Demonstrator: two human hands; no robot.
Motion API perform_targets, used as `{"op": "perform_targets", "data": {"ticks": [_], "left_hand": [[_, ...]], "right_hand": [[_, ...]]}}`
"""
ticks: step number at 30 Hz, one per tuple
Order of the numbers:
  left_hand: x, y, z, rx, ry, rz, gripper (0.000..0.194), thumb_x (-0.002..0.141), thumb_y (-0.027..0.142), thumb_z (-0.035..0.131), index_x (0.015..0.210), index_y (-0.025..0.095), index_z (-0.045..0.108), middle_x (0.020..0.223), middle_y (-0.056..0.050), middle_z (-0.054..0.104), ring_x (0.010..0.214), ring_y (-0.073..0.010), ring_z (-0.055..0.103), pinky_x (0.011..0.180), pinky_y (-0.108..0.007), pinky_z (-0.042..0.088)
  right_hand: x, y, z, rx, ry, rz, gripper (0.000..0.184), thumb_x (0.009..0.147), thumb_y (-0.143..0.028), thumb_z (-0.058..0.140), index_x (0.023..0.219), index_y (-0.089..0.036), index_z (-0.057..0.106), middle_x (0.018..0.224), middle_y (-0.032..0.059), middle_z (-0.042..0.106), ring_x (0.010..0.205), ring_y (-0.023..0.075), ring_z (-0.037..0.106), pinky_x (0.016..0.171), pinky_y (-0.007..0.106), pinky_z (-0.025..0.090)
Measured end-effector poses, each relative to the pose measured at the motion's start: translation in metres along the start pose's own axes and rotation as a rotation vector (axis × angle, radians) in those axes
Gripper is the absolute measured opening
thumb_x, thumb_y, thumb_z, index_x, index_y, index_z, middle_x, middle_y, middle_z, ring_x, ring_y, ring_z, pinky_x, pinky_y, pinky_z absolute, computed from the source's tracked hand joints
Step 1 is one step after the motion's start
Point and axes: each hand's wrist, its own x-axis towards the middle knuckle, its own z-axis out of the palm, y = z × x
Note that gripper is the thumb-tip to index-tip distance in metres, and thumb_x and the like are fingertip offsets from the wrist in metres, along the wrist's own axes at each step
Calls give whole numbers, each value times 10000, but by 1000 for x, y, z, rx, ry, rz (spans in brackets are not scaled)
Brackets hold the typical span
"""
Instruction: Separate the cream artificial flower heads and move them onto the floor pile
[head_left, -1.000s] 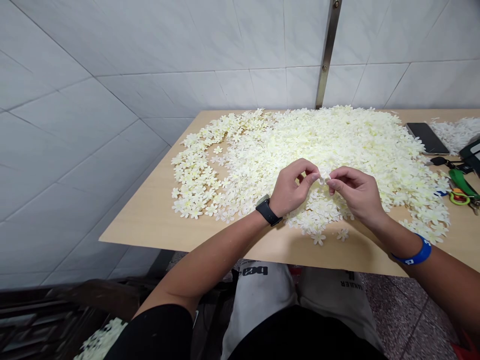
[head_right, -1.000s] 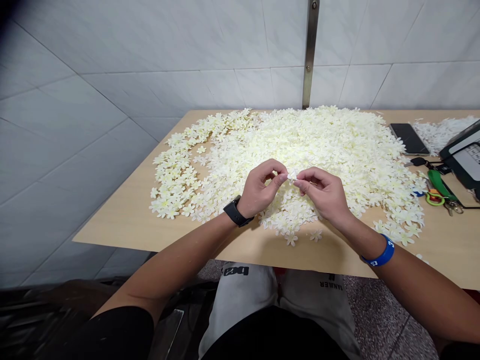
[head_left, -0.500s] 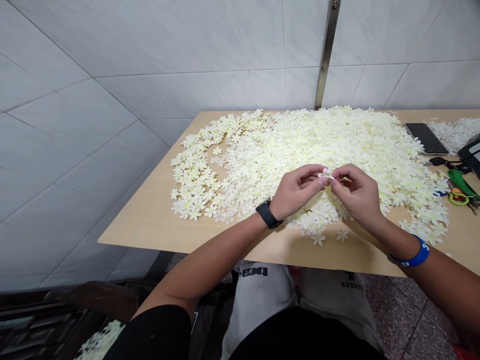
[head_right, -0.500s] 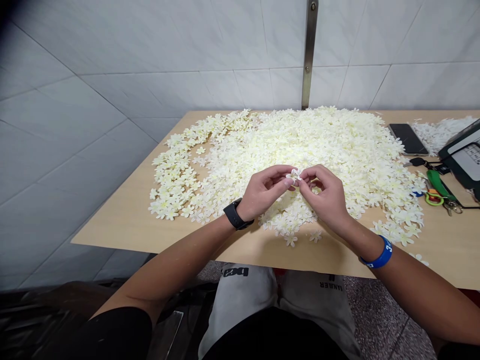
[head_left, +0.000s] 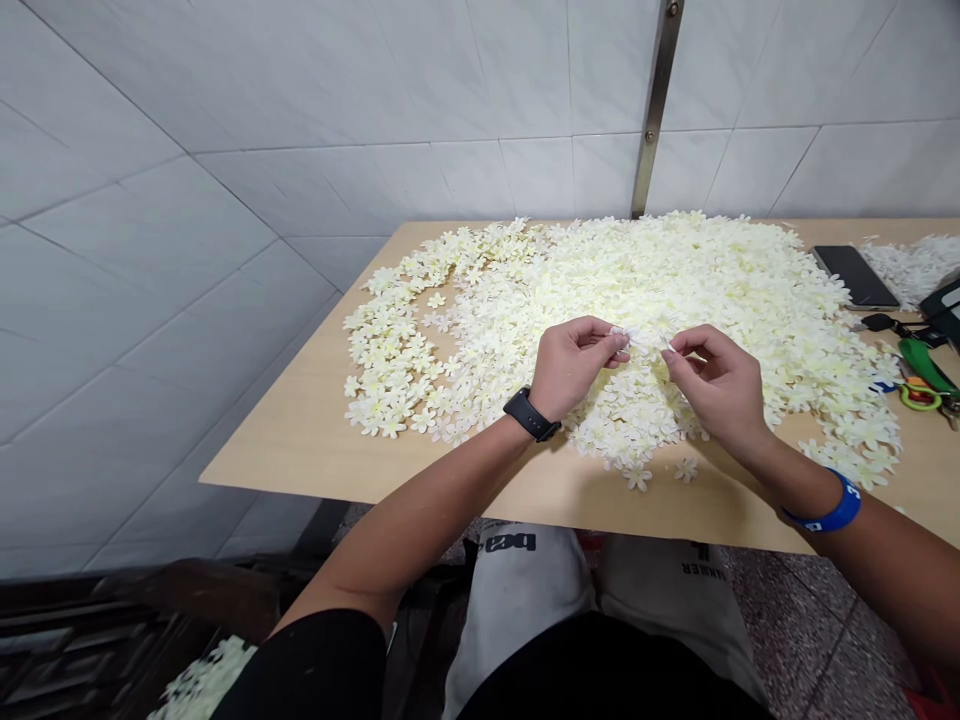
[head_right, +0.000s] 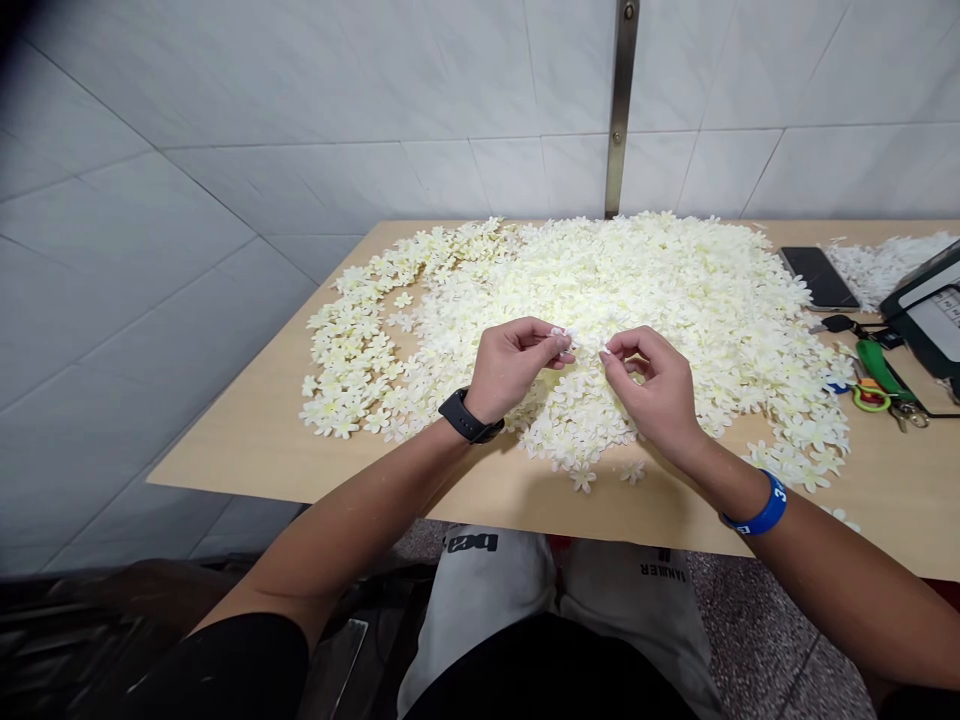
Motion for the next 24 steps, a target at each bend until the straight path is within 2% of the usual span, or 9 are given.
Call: {"op": "perform_targets", "data": {"ticks": [5,9,12,15,17,20,22,24], "left_hand": [[4,-3,-3,103,-19,135,290,768,362,817,759,160,609,725,9,659,677,-99,669,648,-220,574],[6,-6,-5,134,-14,175,207,796,314,791,914,176,691,773,-1,698,710,-116,685,686,-246,565],[8,-5,-8,185,-10,175,189,799,346,794,812,175,714,676,3,680,623,-117,633,616,-255,515],[11,-5,-14,303,44,227,293,823,423,780,706,182,659,606,16,620,575,-112,554,600,-273,472],[13,-4,-17,430,99,349,295,856,459,748,753,194,667,724,-12,669,696,-143,593,698,-304,495],[10,-3,-16,585,150,580,200,905,413,706,954,219,712,1036,-66,713,1005,-209,621,918,-372,493],[4,-2,-11,581,90,666,164,934,372,675,966,217,722,1023,-67,720,1004,-200,631,923,-368,499],[-2,-2,-5,496,-42,656,162,950,352,658,934,208,731,938,-48,737,882,-160,658,818,-315,526]], "right_hand": [[0,1,0,15,-17,21,52,878,-213,677,831,-218,657,813,11,617,746,151,589,663,304,489],[0,1,-1,15,-23,20,46,883,-235,680,842,-222,664,820,16,618,746,154,589,658,304,491],[0,0,-1,11,-30,26,73,887,-272,684,838,-221,664,823,21,624,739,156,593,648,300,499],[1,-1,-1,34,-28,49,113,880,-316,706,837,-218,670,823,23,634,715,149,593,635,295,505],[1,-1,-1,52,-19,74,144,866,-343,732,828,-216,677,808,21,639,690,144,588,630,296,512],[2,-2,0,77,-5,101,178,832,-369,773,803,-213,693,762,14,639,654,138,580,623,298,523],[2,-3,1,102,-5,106,180,815,-369,790,796,-212,703,745,11,641,634,133,578,617,294,532],[2,-4,2,126,-23,100,168,810,-359,795,803,-212,715,764,16,657,635,132,585,618,292,542]]}}
